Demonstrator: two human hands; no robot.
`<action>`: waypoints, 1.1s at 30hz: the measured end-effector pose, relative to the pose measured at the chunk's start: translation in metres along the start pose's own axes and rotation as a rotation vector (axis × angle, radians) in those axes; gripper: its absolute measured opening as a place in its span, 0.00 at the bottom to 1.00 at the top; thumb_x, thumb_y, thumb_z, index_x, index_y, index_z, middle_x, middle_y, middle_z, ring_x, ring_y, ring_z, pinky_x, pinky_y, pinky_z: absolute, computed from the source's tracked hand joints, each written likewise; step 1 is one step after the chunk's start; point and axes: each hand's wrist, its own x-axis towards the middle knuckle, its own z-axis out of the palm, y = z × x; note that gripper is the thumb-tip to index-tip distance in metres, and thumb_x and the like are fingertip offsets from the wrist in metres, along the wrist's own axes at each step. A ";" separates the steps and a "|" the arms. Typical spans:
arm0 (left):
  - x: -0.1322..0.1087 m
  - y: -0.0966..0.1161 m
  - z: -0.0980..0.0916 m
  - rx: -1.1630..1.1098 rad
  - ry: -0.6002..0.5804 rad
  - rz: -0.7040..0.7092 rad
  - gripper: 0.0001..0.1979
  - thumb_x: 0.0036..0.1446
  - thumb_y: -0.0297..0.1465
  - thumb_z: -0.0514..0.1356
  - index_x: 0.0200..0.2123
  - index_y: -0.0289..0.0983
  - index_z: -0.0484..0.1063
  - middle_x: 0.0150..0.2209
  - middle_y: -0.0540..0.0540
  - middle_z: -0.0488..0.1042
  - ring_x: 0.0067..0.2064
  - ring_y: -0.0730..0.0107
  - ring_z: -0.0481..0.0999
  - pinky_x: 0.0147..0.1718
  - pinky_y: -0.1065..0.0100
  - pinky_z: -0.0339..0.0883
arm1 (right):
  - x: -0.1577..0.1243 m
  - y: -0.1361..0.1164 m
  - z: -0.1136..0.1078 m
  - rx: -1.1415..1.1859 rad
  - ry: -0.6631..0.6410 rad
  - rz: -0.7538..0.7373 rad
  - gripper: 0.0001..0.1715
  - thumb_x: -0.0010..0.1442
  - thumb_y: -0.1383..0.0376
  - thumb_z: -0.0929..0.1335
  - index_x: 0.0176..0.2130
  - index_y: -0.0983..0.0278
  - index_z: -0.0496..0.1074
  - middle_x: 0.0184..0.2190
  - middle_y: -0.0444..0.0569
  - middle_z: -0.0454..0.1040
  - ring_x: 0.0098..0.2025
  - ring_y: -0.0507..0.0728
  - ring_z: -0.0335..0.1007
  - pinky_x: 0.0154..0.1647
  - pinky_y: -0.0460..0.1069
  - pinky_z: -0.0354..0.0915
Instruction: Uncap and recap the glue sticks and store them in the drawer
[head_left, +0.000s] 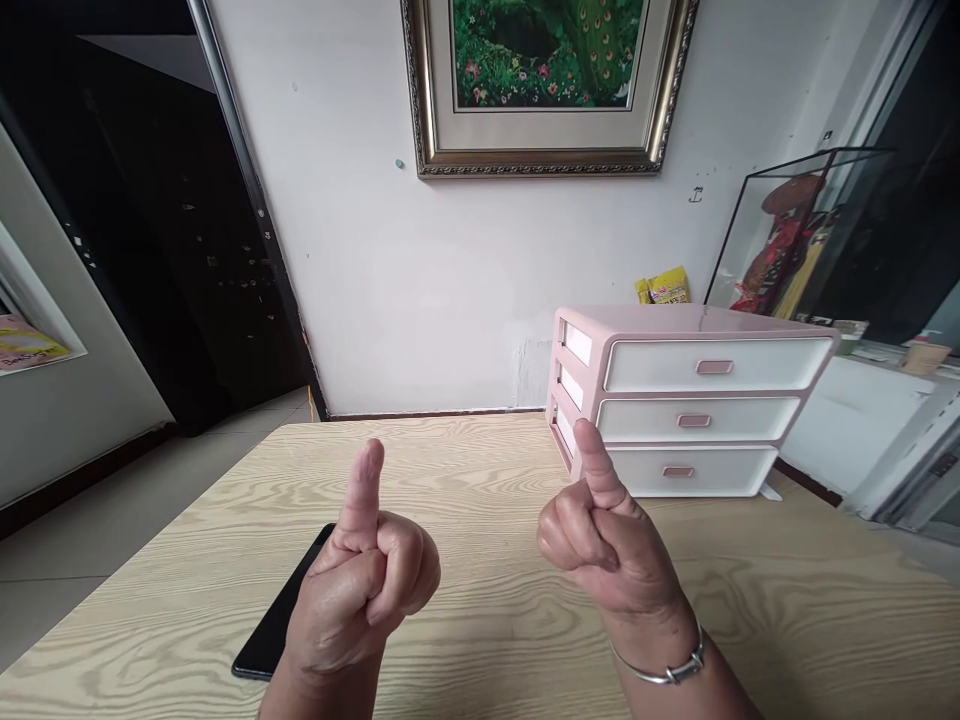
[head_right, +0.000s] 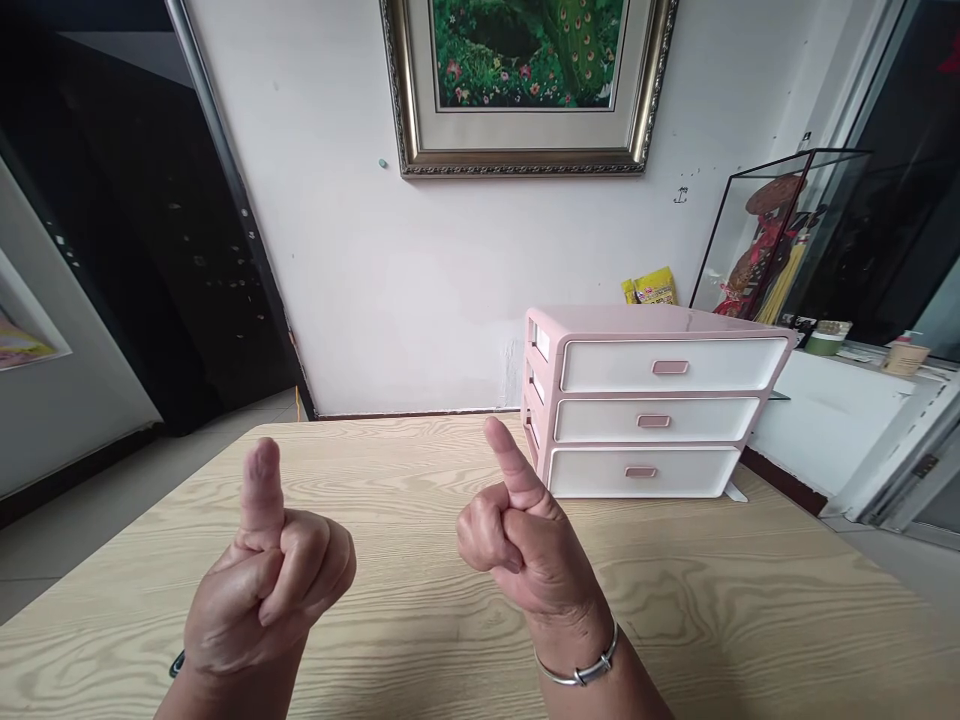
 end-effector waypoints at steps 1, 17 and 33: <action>0.000 0.000 -0.001 -0.009 -0.005 0.002 0.39 0.61 0.20 0.51 0.69 0.60 0.50 0.16 0.59 0.49 0.17 0.77 0.41 0.17 0.77 0.47 | 0.000 -0.001 0.001 -0.009 0.014 -0.002 0.36 0.62 0.70 0.65 0.62 0.36 0.65 0.13 0.34 0.45 0.17 0.49 0.34 0.19 0.44 0.45; 0.004 0.000 -0.009 -0.007 0.079 -0.044 0.42 0.59 0.19 0.51 0.70 0.59 0.46 0.16 0.59 0.50 0.17 0.77 0.40 0.16 0.77 0.45 | 0.004 -0.006 -0.004 -0.033 0.115 -0.003 0.43 0.60 0.71 0.66 0.66 0.36 0.58 0.14 0.33 0.45 0.19 0.49 0.34 0.20 0.44 0.44; 0.002 -0.003 -0.014 0.010 0.067 -0.072 0.41 0.62 0.21 0.52 0.71 0.61 0.42 0.16 0.59 0.49 0.18 0.77 0.42 0.17 0.78 0.45 | 0.006 -0.004 -0.009 -0.066 0.153 0.005 0.45 0.59 0.71 0.66 0.68 0.38 0.54 0.14 0.33 0.45 0.19 0.50 0.34 0.20 0.45 0.43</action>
